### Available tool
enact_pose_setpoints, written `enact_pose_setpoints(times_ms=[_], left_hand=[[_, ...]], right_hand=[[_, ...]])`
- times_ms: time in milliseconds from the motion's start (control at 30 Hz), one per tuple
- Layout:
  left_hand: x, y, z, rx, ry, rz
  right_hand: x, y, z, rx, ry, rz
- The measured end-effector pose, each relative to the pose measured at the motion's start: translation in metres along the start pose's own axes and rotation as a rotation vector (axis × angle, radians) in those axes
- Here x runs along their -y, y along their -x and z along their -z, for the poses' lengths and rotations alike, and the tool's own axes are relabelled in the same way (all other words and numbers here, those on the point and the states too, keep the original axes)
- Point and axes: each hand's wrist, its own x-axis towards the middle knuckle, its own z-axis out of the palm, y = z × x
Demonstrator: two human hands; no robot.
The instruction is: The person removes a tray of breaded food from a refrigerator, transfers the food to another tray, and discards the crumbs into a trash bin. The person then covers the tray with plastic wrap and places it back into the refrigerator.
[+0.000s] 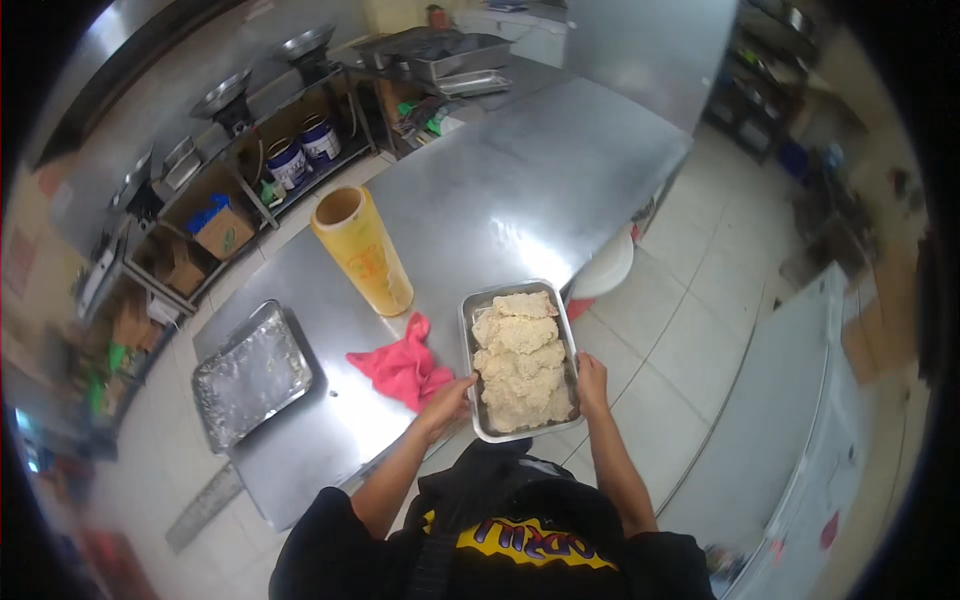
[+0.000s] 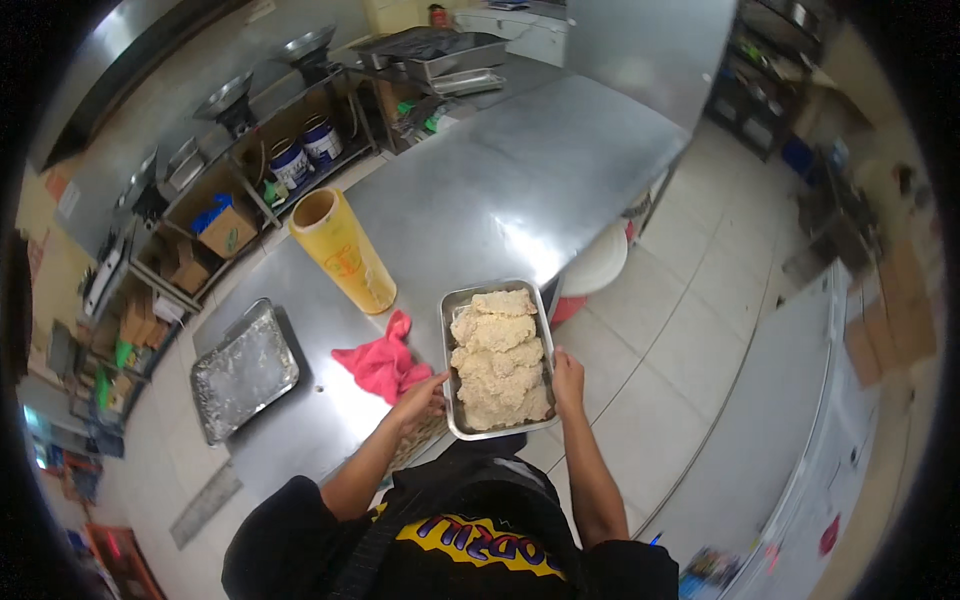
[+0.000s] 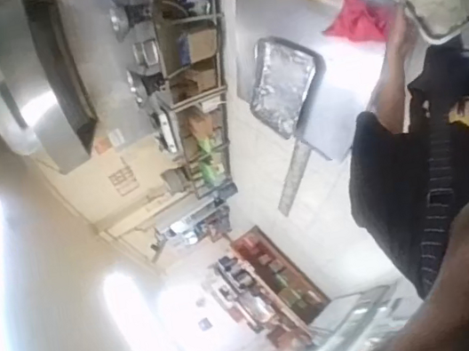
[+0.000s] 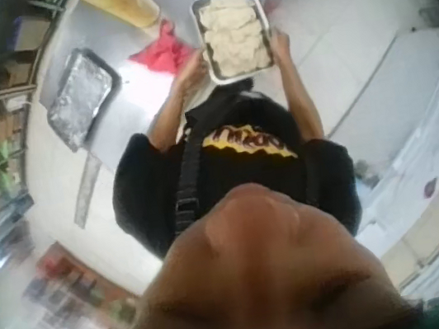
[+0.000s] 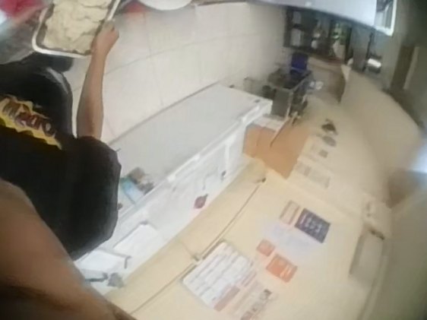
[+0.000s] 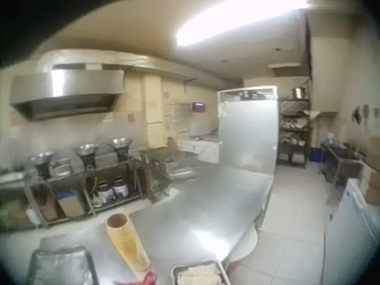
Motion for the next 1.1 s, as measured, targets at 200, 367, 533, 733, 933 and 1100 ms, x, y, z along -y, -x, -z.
enact_pose_setpoints(times_ms=[200,367,533,733,933,1100], left_hand=[[-0.144,0.016,0.024,-0.899,-0.406,-0.810],[-0.277,0.035,0.089,-1.283,-1.298,-0.960],[-0.317,-0.021,0.131,-1.111,-1.554,-0.609],[-0.312,-0.100,0.186,-1.677,-0.797,-0.801],[-0.286,-0.192,0.124,-1.734,-0.075,-0.332],[-0.209,-0.221,0.068,-1.704,0.409,-0.241]], right_hand=[[0.035,-0.143,-0.019,0.113,-0.006,0.008],[0.059,-0.235,-0.024,0.204,0.050,0.110],[0.090,-0.288,-0.031,0.263,0.229,0.130],[0.059,-0.297,-0.041,0.378,0.376,0.421],[0.029,-0.337,-0.032,0.571,0.307,0.288],[0.039,-0.363,-0.032,0.807,0.522,0.226]])
